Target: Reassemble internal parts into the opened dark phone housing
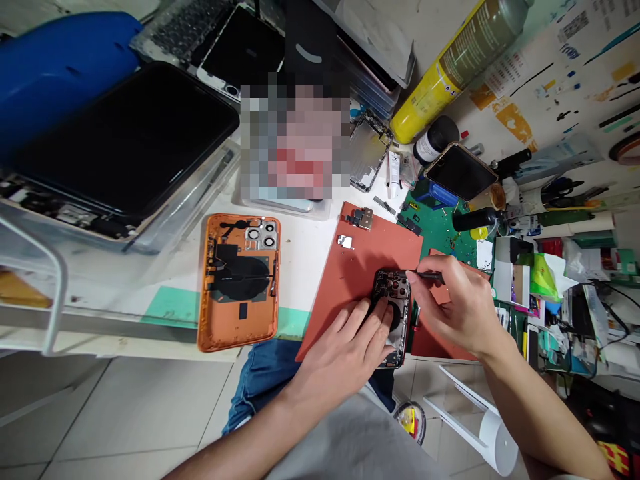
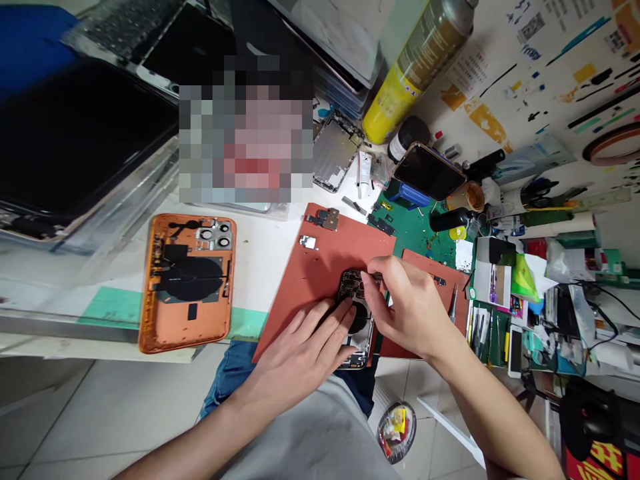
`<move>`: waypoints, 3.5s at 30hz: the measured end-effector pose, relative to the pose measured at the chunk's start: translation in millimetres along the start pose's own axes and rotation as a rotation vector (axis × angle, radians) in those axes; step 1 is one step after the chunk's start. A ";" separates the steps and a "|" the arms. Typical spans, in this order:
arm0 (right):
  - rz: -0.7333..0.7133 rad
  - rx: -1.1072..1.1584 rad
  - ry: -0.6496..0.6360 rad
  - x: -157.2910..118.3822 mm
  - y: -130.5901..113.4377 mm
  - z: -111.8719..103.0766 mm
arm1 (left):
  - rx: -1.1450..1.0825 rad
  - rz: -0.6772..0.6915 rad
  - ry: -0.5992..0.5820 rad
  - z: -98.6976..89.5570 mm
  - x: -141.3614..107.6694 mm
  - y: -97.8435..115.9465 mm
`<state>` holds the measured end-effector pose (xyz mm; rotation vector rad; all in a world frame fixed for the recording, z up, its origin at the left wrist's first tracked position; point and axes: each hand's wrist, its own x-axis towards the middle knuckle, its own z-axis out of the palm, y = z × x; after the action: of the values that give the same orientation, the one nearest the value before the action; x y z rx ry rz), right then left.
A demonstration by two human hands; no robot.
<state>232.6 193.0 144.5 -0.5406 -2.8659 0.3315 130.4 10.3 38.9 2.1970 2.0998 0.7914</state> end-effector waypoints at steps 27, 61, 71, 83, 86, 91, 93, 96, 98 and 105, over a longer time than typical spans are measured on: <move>0.414 0.262 0.367 -33.6 5.8 14.9 | 0.048 0.010 -0.046 -3.4 -1.6 5.1; 1.258 1.256 0.825 -173.6 -44.0 39.9 | -0.366 0.067 -0.344 -5.5 162.8 -4.6; 1.397 1.185 0.937 -190.7 -37.2 32.0 | -0.220 0.141 -0.463 67.5 226.4 24.0; 1.386 1.209 0.950 -191.7 -28.4 29.8 | -0.139 0.125 -0.407 80.1 229.5 20.1; 1.380 1.242 0.955 -190.9 -28.1 29.4 | -0.156 0.127 -0.391 82.6 229.2 19.0; 1.399 1.242 0.968 -193.4 -28.3 29.3 | -0.200 0.142 -0.379 83.2 227.9 16.8; 1.401 1.231 0.970 -196.3 -27.8 29.5 | -0.222 0.146 -0.384 82.3 227.4 14.7; 1.396 1.212 1.003 -201.4 -25.9 29.4 | -0.250 0.138 -0.388 80.1 227.6 10.4; 1.390 1.196 1.026 -204.1 -24.2 28.9 | -0.262 0.129 -0.389 77.9 228.3 8.6; 1.373 1.183 1.067 -203.8 -23.4 27.1 | -0.240 0.175 -0.406 75.8 236.0 32.0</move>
<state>404.1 89.6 92.2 -1.5456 -0.6705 1.2252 182.1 253.3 66.6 2.2016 1.5604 0.5132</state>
